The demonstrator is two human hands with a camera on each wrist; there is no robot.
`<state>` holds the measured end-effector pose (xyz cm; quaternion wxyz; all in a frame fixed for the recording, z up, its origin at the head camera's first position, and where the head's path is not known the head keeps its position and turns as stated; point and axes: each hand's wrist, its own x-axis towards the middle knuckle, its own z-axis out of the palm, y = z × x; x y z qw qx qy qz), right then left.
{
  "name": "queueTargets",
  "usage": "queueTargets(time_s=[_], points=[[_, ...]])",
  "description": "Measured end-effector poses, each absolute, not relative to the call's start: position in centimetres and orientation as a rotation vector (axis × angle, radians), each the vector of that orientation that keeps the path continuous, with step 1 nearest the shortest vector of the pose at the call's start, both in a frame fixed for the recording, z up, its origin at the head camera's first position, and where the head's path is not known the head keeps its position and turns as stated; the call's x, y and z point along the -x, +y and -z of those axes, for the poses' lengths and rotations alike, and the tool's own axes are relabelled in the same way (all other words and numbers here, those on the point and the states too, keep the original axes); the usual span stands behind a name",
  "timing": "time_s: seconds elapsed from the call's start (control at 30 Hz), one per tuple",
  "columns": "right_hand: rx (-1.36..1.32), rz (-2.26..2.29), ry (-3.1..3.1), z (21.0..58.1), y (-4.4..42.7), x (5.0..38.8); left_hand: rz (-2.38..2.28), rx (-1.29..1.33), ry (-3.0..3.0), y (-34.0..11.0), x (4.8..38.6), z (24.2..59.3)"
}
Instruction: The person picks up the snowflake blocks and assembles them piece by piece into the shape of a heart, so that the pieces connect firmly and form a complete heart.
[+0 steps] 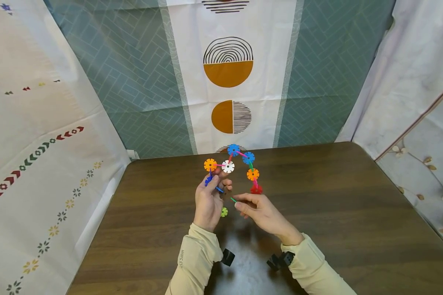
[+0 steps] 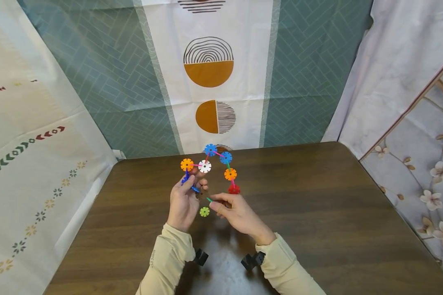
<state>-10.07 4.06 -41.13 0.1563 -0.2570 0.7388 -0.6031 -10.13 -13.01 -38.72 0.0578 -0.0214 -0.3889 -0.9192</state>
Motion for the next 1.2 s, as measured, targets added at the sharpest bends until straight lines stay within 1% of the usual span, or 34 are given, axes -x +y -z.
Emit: queueTargets(time_s=[0.53,1.2], points=[[0.786,1.737,2.079,40.9,4.0,9.8,2.803,0.027,-1.180,-13.0,10.0,39.0],[0.829,1.738,2.212,41.2,3.8,10.3,2.778,0.085,-1.218,-11.9,9.9,39.0]])
